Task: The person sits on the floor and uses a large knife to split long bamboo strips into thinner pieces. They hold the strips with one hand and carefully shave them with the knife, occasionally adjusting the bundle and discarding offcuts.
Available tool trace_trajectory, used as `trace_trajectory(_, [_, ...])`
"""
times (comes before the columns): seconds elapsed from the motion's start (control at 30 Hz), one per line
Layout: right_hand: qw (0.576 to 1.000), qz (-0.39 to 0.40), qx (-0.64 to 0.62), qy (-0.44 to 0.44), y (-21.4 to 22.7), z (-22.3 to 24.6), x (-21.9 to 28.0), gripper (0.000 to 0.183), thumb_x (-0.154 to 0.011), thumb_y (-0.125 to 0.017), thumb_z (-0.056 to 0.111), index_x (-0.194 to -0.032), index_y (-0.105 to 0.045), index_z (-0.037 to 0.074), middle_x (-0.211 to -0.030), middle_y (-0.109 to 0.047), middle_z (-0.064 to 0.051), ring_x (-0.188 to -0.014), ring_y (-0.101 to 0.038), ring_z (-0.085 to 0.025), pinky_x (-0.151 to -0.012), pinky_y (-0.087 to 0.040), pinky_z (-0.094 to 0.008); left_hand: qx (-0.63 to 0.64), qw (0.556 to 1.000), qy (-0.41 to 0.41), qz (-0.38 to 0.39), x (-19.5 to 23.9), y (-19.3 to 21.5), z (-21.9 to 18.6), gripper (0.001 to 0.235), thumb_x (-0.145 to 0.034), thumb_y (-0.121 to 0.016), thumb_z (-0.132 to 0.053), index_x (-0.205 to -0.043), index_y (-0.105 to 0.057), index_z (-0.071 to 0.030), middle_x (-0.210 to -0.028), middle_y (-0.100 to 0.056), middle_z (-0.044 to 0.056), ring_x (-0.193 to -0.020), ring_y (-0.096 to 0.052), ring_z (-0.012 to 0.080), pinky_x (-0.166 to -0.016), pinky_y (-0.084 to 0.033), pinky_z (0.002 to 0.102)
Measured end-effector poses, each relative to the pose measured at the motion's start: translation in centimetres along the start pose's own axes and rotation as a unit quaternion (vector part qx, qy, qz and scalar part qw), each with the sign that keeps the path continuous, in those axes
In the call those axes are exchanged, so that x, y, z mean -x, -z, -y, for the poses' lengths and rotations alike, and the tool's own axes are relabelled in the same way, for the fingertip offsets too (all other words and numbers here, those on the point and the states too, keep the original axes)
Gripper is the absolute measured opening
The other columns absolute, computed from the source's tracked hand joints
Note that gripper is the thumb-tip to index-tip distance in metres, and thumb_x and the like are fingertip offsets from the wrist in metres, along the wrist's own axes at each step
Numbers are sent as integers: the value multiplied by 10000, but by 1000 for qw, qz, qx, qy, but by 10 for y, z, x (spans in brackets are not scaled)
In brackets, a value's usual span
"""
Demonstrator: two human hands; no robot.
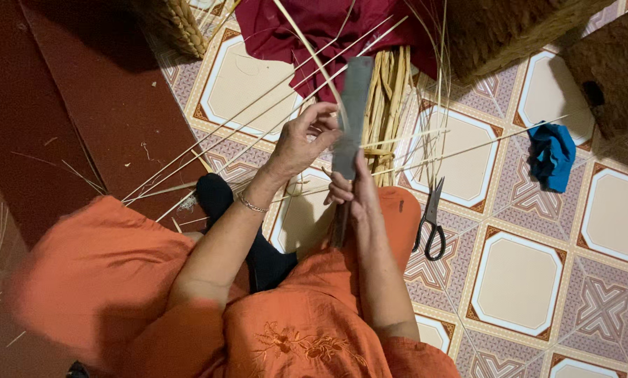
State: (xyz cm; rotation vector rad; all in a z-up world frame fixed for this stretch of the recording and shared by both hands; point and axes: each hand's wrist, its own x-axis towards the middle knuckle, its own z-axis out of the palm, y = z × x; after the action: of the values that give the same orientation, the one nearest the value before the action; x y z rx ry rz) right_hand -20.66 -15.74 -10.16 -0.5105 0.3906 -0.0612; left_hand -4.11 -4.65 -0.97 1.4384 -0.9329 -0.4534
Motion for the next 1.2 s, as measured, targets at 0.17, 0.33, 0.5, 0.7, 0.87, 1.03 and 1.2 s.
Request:
trace_trajectory(0.17, [985, 72, -146, 54, -14, 22, 14, 665, -1086, -374, 650, -1453, -516, 114, -529, -337, 87, -375, -292, -32, -385, -301, -202, -200, 978, -32, 38, 3, -3, 24, 123, -968, -719, -141, -1022, -701, -32, -906, -703, 90, -827, -688, 204, -741, -564, 347])
trace_trajectory(0.33, [986, 63, -138, 74, -40, 29, 32, 712, -1062, -314, 663, -1516, -463, 135, -521, -331, 75, -353, -288, -46, -351, -286, -222, -203, 978, -54, 9, 1, -9, 5, 96, -916, -733, -124, -900, -727, -30, -835, -692, 101, -779, -675, 264, -712, -531, 401])
trace_trajectory(0.5, [981, 71, -166, 78, -32, 27, 34, 712, -1073, -270, 649, -1365, -543, 59, -519, -333, 69, -353, -287, -48, -358, -286, -216, -273, 952, -137, -18, -5, -14, -17, 121, -861, -759, -124, -812, -702, -29, -808, -679, 115, -795, -655, 324, -723, -503, 454])
trace_trajectory(0.7, [986, 3, -165, 17, 8, 16, 1, 644, -1084, -317, 634, -1049, -555, 36, -507, -346, 83, -356, -281, -38, -333, -292, -203, -356, 933, 12, 41, -11, -15, 33, 136, -875, -695, -174, -789, -746, -82, -730, -680, 144, -673, -672, 311, -665, -538, 469])
trace_trajectory(0.87, [962, -193, -176, -80, 17, -9, -21, 675, -1089, -384, 646, -922, -473, -2, -540, -391, 51, -360, -297, -36, -301, -268, -198, -403, 901, 142, 69, -2, -10, 55, 154, -857, -639, -185, -813, -769, -115, -745, -689, 216, -666, -692, 385, -665, -564, 498])
trace_trajectory(1.03, [977, -1, -210, -26, 24, -1, -14, 630, -1036, -354, 632, -1041, -593, 49, -461, -353, 73, -306, -304, -39, -307, -301, -207, -332, 943, -6, 35, 1, -8, 43, 159, -881, -658, -153, -771, -703, -47, -750, -687, 168, -702, -684, 344, -662, -543, 457])
trace_trajectory(1.2, [941, 229, -249, 15, 7, 7, 5, 689, -1158, -330, 678, -1084, -612, 53, -506, -339, 94, -365, -308, -15, -379, -312, -193, -192, 979, -41, 49, -8, 5, -10, 155, -875, -736, -131, -799, -703, 0, -753, -665, 116, -673, -626, 230, -623, -511, 380])
